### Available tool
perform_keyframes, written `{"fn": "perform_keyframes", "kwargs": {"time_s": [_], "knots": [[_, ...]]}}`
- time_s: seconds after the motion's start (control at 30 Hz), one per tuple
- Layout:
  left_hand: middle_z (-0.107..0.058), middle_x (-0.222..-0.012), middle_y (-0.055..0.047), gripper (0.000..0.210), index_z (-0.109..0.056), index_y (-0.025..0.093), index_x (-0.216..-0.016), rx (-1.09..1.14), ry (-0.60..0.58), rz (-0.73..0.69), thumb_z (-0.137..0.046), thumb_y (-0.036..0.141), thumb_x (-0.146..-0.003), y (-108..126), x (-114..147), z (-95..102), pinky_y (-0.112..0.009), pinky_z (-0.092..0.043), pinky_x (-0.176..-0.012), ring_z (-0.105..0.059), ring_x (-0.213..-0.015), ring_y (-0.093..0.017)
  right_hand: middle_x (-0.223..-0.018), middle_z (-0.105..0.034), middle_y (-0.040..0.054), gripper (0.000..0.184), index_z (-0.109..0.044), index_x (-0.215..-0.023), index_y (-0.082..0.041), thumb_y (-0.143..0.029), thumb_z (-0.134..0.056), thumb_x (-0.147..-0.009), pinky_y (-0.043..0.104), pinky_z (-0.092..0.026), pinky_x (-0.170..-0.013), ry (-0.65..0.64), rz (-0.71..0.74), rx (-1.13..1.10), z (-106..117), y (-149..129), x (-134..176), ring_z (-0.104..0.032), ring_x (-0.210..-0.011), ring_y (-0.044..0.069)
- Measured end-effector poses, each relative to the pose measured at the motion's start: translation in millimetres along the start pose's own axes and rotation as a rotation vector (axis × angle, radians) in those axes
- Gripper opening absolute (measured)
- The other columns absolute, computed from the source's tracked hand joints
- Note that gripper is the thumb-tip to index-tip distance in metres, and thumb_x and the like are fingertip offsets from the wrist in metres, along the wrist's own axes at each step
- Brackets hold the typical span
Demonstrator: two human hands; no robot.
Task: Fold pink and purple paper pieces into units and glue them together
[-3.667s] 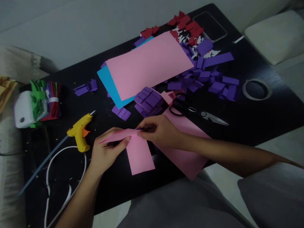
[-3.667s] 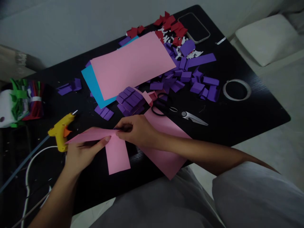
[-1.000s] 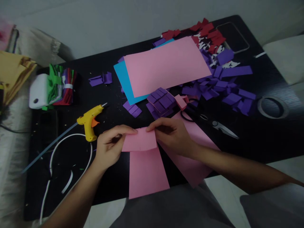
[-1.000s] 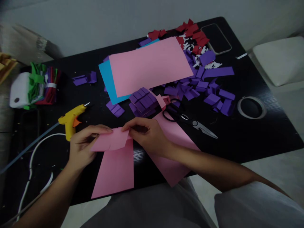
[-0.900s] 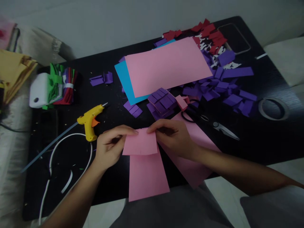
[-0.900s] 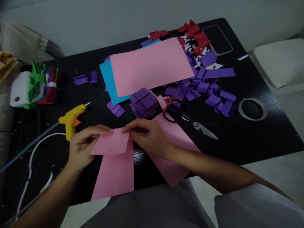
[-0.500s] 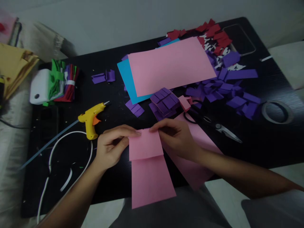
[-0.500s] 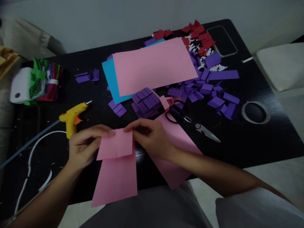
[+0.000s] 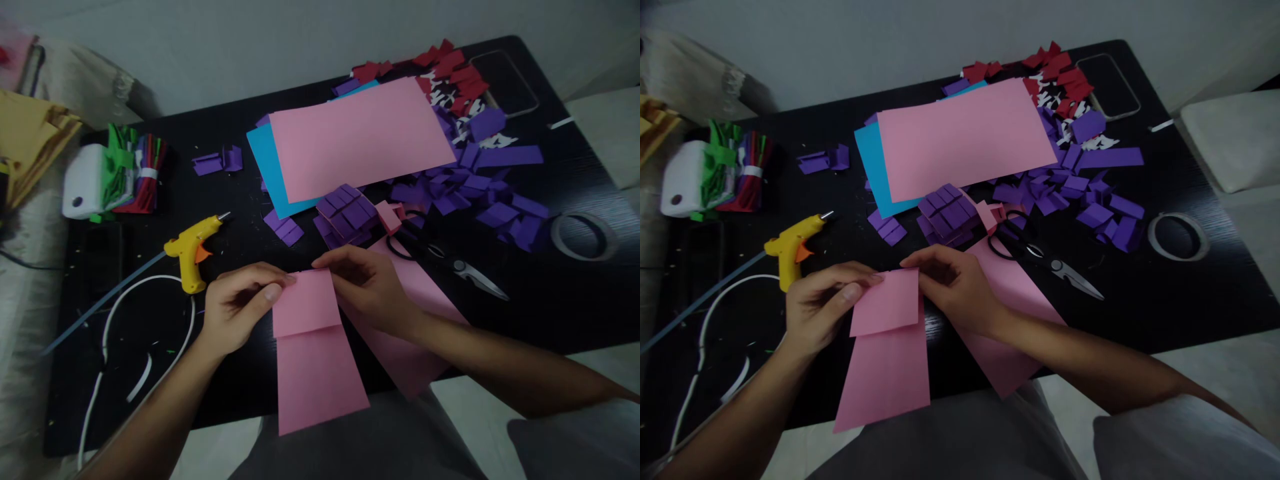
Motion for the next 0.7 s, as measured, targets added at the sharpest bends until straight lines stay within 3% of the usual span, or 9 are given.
{"fn": "perform_keyframes", "kwargs": {"time_s": [0.27, 0.53, 0.7], "knots": [[-0.083, -0.090, -0.004, 0.009, -0.082, 0.023, -0.095, -0.075, 0.073, 0.025, -0.080, 0.017, -0.089, -0.4, -2.3, -3.6, -0.025, -0.063, -0.068, -0.077, -0.077, -0.015, -0.101, -0.084, 0.0025, 0.010, -0.080, -0.100, -0.024, -0.026, -0.079, -0.090, 0.032, -0.066, -0.086, -0.004, -0.050, -0.006, -0.2, 3.6, 1.3, -0.080, -0.093, 0.017], [-0.077, -0.078, 0.001, 0.018, -0.078, 0.022, -0.102, -0.135, 0.155, 0.102, -0.084, 0.020, -0.085, -4.2, 0.8, 0.2, -0.020, -0.057, -0.060, -0.069, -0.065, -0.011, -0.103, -0.085, 0.0027, 0.012, -0.081, -0.103, -0.024, -0.025, -0.077, -0.092, 0.032, -0.066, -0.088, -0.012, -0.037, 0.018, 0.5, 4.3, 1.2, -0.081, -0.095, 0.018], [-0.072, -0.071, 0.002, 0.011, -0.076, 0.021, -0.096, -0.089, 0.152, 0.128, -0.083, 0.021, -0.087, -3.7, -0.5, -0.9, -0.020, -0.053, -0.057, -0.064, -0.059, -0.010, -0.103, -0.085, 0.0017, 0.011, -0.081, -0.102, -0.025, -0.023, -0.075, -0.092, 0.033, -0.066, -0.088, -0.003, -0.038, 0.035, 0.8, 5.4, 1.5, -0.080, -0.095, 0.017]]}}
Point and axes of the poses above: each hand's wrist, its own x-axis away from the middle knuckle, its own z-axis out of the back of the hand, y = z × x, the point moved 6 cm from there along -x, towards the middle knuckle
